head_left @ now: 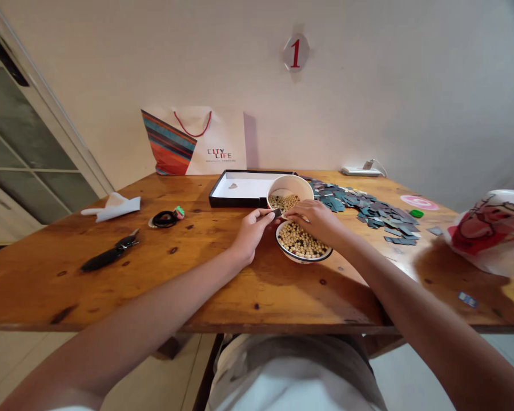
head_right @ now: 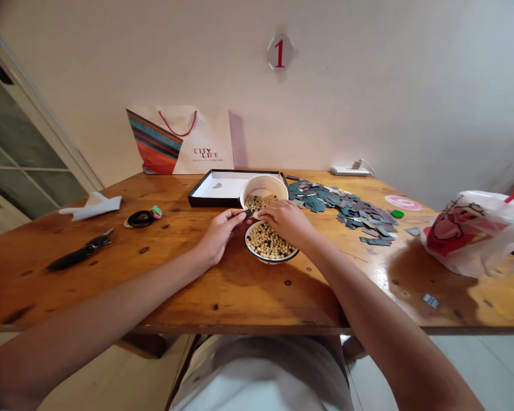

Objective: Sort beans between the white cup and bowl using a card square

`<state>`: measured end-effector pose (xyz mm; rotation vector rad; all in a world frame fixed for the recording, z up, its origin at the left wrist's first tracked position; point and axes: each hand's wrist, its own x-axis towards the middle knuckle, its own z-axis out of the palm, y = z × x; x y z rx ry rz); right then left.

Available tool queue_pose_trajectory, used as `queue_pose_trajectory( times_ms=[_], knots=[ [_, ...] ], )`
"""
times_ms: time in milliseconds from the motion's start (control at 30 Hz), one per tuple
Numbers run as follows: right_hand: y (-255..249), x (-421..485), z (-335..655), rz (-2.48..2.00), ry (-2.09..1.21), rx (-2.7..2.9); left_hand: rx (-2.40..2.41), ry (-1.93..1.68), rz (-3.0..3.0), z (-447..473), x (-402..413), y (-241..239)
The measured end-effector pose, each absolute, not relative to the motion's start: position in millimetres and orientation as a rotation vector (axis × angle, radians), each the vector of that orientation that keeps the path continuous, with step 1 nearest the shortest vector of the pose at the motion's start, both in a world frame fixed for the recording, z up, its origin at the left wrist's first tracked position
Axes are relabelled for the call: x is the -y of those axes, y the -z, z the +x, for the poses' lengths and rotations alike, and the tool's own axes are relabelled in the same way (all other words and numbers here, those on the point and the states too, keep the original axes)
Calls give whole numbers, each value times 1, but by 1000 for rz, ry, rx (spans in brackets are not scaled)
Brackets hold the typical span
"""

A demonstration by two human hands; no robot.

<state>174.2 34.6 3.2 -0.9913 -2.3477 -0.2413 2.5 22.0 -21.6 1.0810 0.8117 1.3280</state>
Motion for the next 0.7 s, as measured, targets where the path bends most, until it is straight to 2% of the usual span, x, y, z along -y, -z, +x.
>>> queue_pose_trajectory(
  times_ms=[700],
  knots=[
    [-3,-34,174,-975,187,2266,-840,-1315,1100,2,-22,23]
  ],
)
